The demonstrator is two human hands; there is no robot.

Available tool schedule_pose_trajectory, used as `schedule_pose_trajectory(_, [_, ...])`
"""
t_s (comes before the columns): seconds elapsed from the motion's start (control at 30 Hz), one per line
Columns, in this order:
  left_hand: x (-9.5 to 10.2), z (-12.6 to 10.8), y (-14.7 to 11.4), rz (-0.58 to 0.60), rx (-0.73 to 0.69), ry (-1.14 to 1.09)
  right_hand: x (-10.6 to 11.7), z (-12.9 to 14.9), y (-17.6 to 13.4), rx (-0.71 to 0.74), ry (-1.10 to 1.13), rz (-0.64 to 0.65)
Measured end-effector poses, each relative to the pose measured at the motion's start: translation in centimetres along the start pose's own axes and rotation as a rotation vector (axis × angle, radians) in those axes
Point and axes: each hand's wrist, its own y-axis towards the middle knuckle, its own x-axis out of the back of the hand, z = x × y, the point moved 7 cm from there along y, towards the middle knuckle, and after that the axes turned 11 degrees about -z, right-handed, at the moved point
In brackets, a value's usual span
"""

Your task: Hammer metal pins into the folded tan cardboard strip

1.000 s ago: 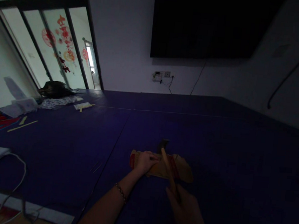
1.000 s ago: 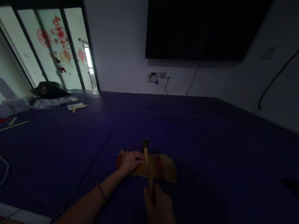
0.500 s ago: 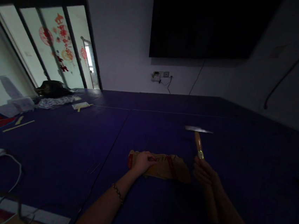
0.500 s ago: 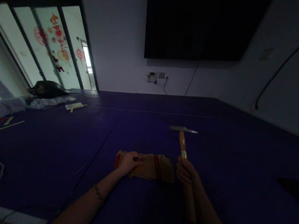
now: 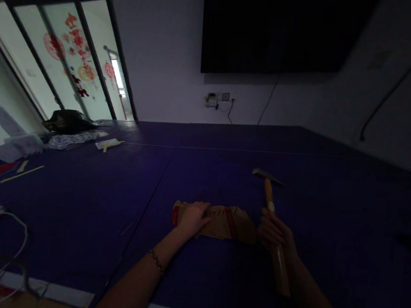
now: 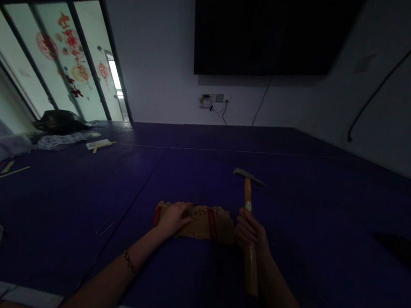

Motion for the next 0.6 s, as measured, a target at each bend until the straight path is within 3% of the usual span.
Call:
schedule_pose_trajectory(0.1, [2.1, -1.1, -0.4, 0.001, -0.030, 0.037, -0.3, 0.3, -0.2, -0.020, 0.010, 0.029])
schedule_pose_trajectory(0.23, [6.9, -0.4, -2.5, -0.074, 0.006, 0.064, -0.9, 1.0, -0.5, -0.025, 0.041, 0.054])
schedule_pose_trajectory(0.3, [9.9, 1.9, -4.4, -0.155, 0.117, 0.110, -1.1, 1.3, -0.8, -0.009, 0.075, 0.022])
schedule_pose_trajectory(0.43, [15.3, 8.8, -8.8, -0.248, 0.443, 0.320, -1.3, 1.4, -1.2, 0.038, 0.127, -0.134])
schedule_pose_trajectory(0.53, [16.9, 12.9, -11.5, -0.202, 0.616, 0.385, -1.3, 1.4, -1.4, 0.068, 0.084, -0.202])
schedule_pose_trajectory(0.6, [16.8, 14.6, -12.6, -0.150, 0.686, 0.347, -1.3, 1.5, -1.3, 0.089, 0.025, -0.211])
